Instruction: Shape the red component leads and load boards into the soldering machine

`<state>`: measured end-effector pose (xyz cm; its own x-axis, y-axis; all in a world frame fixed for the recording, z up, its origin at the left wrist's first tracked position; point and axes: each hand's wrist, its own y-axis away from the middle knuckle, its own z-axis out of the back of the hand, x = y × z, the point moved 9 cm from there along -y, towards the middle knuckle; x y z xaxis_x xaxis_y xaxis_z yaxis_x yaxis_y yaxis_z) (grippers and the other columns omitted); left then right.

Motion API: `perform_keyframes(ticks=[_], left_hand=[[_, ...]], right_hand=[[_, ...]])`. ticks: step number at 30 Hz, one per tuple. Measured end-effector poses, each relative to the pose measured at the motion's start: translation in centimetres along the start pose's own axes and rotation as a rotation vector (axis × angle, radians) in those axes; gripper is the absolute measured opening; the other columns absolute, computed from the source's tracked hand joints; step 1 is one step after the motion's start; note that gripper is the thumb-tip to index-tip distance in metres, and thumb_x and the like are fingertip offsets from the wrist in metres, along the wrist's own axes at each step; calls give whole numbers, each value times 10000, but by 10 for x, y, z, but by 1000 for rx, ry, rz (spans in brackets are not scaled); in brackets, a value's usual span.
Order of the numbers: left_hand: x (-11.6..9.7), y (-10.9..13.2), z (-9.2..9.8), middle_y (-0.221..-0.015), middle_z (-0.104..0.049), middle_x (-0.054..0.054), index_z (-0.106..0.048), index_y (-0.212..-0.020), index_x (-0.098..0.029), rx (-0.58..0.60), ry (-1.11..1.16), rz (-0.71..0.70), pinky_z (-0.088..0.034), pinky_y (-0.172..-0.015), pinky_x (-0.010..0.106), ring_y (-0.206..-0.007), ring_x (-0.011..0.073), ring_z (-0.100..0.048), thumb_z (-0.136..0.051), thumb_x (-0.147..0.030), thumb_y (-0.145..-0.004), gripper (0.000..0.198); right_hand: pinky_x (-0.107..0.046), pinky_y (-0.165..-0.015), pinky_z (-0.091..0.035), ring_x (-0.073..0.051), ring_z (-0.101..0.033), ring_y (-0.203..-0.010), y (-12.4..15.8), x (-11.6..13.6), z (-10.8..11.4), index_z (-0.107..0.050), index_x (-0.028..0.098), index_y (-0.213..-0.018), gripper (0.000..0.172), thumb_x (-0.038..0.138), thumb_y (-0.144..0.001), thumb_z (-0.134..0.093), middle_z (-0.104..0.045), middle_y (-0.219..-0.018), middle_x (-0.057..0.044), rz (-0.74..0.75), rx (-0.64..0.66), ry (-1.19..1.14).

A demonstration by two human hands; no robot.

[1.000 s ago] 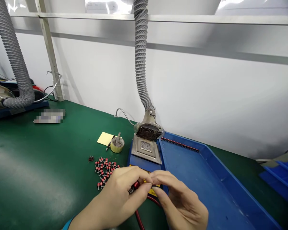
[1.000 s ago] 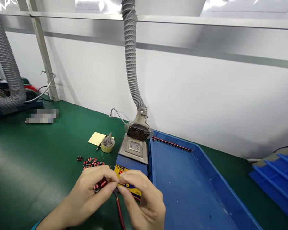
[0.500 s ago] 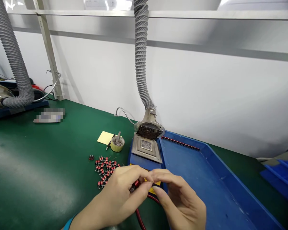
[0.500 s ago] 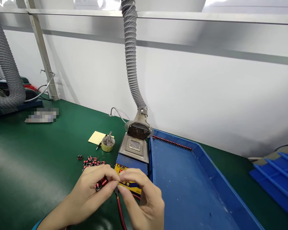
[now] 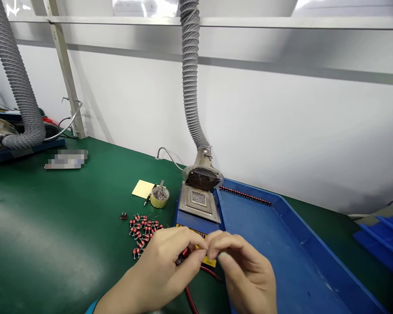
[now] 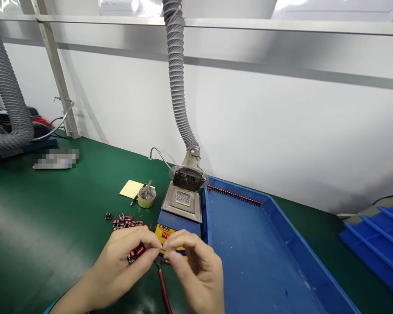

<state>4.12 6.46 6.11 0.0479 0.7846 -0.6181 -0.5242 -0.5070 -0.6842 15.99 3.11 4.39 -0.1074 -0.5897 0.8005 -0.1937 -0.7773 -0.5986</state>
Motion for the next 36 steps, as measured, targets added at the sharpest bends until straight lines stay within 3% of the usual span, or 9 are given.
perform_keyframes(ticks=[5, 7, 10, 13, 17, 24, 29, 32, 36], left_hand=[[-2, 1, -1, -726, -641, -20, -567, -834, -178, -1, -20, -19, -423, -633, 180, -634, 96, -553, -491, -97, -923, 143], [-10, 1, -3, -676, -613, -8, -568, -822, -161, -24, -152, -125, -405, -586, 214, -588, 111, -516, -456, -113, -940, 170], [-17, 2, -5, -619, -580, -12, -564, -797, -152, -55, -242, -224, -369, -544, 234, -541, 116, -463, -435, -95, -935, 197], [-8, 0, -3, -669, -614, -24, -562, -797, -164, -24, -40, -89, -395, -600, 190, -592, 94, -512, -468, -75, -912, 173], [14, 2, -5, -696, -592, -44, -578, -786, -186, 61, 218, 231, -392, -628, 162, -647, 82, -532, -517, -133, -895, 136], [23, 2, -10, -691, -577, -43, -598, -783, -183, 134, 368, 367, -364, -632, 195, -658, 94, -505, -529, -205, -890, 130], [21, 2, -11, -720, -620, -35, -599, -767, -180, 155, 319, 355, -366, -671, 212, -676, 100, -521, -538, -179, -874, 123], [25, 2, -8, -718, -612, -33, -604, -772, -181, 131, 344, 388, -363, -654, 215, -675, 102, -511, -541, -190, -886, 130], [36, 5, -6, -789, -555, -29, -626, -922, -203, 68, 556, 448, -374, -663, 205, -728, 103, -478, -562, -254, -903, 84]], right_hand=[[-276, -699, -533, -185, -667, -800, 10, 24, -1, -696, 233, -945, 247, 37, -845, -584, -708, -851, -42, 273, -55, 386], [-246, -622, -498, -153, -628, -677, 9, 13, -1, -664, 206, -809, 173, 119, -898, -543, -671, -745, -32, 147, -63, 361], [-228, -485, -429, -121, -496, -461, 8, -22, -8, -520, 196, -598, 386, 317, -961, -470, -494, -472, 18, -222, 17, -10], [-234, -522, -458, -129, -516, -475, 4, -18, -12, -514, 196, -564, 425, 372, -951, -486, -454, -429, 23, -207, 59, -216], [-243, -713, -526, -158, -653, -781, 1, 2, -5, -690, 272, -903, 60, 237, -872, -652, -696, -807, -10, -5, 29, 35], [-262, -742, -525, -156, -656, -812, 7, 15, -9, -674, 269, -951, 166, 133, -902, -592, -693, -810, 4, 187, 7, 160], [-261, -645, -486, -154, -610, -699, 7, -1, 4, -597, 234, -796, 184, 266, -957, -513, -605, -693, 3, -45, -118, 52], [-251, -669, -482, -143, -599, -671, 10, 3, 26, -600, 222, -753, 192, 280, -933, -564, -570, -628, 15, -27, -296, 9], [-224, -646, -483, -136, -598, -668, 9, -8, 20, -638, 216, -731, 189, 289, -904, -616, -598, -650, 1, -98, -207, 25]])
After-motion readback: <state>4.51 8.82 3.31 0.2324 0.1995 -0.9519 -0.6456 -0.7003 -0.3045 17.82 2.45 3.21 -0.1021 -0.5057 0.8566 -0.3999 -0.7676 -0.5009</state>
